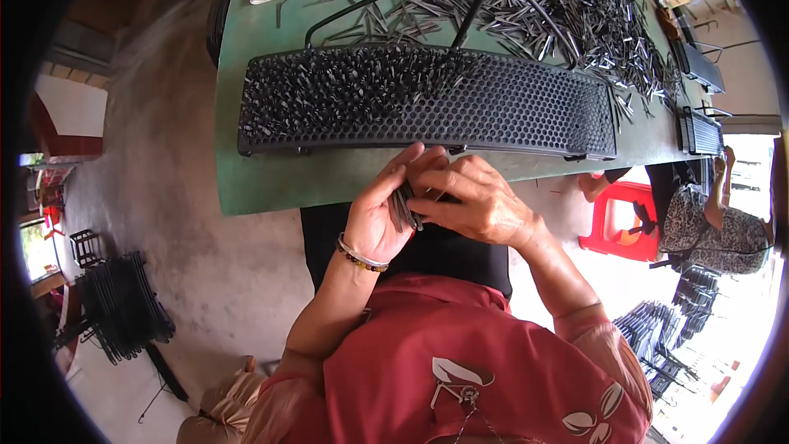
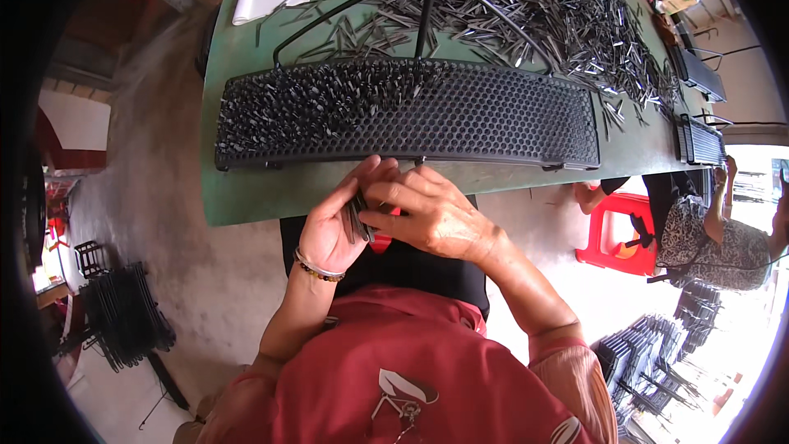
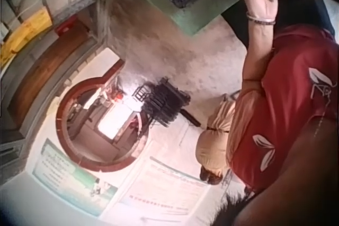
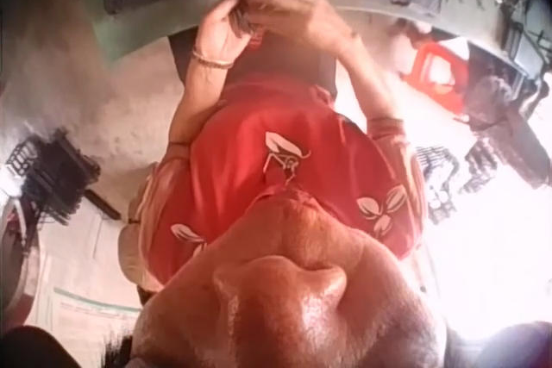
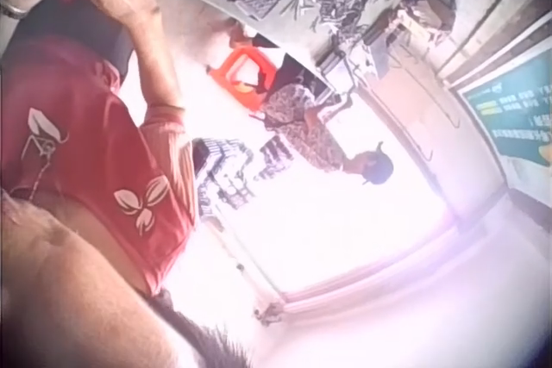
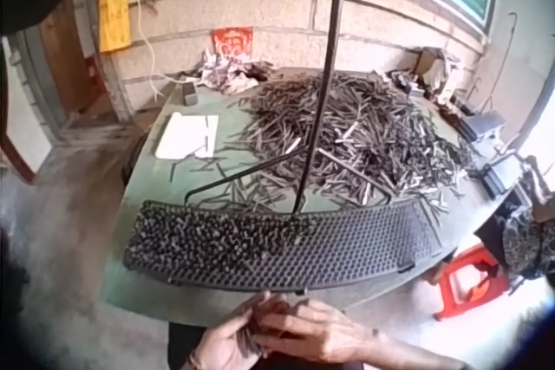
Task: Inserting thin metal rods into a perforated assembly plate.
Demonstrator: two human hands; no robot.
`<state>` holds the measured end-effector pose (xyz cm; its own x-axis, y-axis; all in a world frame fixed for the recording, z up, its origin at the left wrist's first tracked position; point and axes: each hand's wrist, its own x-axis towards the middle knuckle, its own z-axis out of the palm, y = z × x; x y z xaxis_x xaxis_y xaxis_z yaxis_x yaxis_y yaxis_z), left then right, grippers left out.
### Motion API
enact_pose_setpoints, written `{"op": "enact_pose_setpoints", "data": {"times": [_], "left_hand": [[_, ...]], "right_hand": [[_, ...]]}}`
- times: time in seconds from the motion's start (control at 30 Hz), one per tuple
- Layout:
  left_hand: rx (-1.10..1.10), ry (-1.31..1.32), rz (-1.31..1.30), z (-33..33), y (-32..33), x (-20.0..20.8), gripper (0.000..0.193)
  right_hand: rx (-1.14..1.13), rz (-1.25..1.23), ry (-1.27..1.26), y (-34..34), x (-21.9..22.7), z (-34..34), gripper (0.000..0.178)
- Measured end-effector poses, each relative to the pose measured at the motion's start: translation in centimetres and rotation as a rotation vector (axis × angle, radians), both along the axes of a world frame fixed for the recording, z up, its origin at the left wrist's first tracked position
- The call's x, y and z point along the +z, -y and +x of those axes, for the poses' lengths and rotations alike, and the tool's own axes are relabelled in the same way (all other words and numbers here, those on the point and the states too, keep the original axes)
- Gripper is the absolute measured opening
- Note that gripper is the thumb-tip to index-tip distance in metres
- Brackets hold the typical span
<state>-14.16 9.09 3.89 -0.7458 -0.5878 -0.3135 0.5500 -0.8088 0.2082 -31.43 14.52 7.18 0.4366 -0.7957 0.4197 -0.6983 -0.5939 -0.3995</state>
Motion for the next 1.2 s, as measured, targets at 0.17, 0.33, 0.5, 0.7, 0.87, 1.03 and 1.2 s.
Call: {"op": "enact_pose_setpoints", "data": {"times": [0.17, 0.33, 0.5, 0.7, 0.87, 1.03, 1.2], "left_hand": [[-0.039, -0.016, -0.016, 0.4, -0.4, 0.1, 0.037], [-0.095, -0.307, 0.062, 0.4, -0.4, -1.7, 0.039], [-0.049, -0.14, 0.102, 0.1, -0.8, -1.5, 0.036], [-0.091, -0.024, 0.067, 0.2, -1.0, -1.4, 0.033], [-0.109, -0.016, 0.076, 0.0, -1.1, -1.3, 0.031], [-0.117, -0.013, 0.075, 0.2, -1.1, -1.6, 0.031], [-0.127, -0.011, 0.067, 0.0, -0.9, -1.5, 0.031]], "right_hand": [[0.078, -0.137, 0.007, -0.3, -1.0, 0.0, 0.035], [0.023, -0.042, 0.267, -0.2, -1.1, 0.0, 0.023], [-0.326, 0.184, 0.663, 1.6, 0.4, -1.0, 0.011], [-0.547, 0.208, 0.684, 6.2, 0.2, -2.1, 0.017], [-0.474, 0.186, 0.546, 7.4, -0.1, -2.8, 0.018], [-0.433, 0.233, 0.547, 7.6, -0.6, -2.6, 0.018], [-0.48, 0.244, 0.596, 7.6, -1.3, -2.3, 0.016]]}}
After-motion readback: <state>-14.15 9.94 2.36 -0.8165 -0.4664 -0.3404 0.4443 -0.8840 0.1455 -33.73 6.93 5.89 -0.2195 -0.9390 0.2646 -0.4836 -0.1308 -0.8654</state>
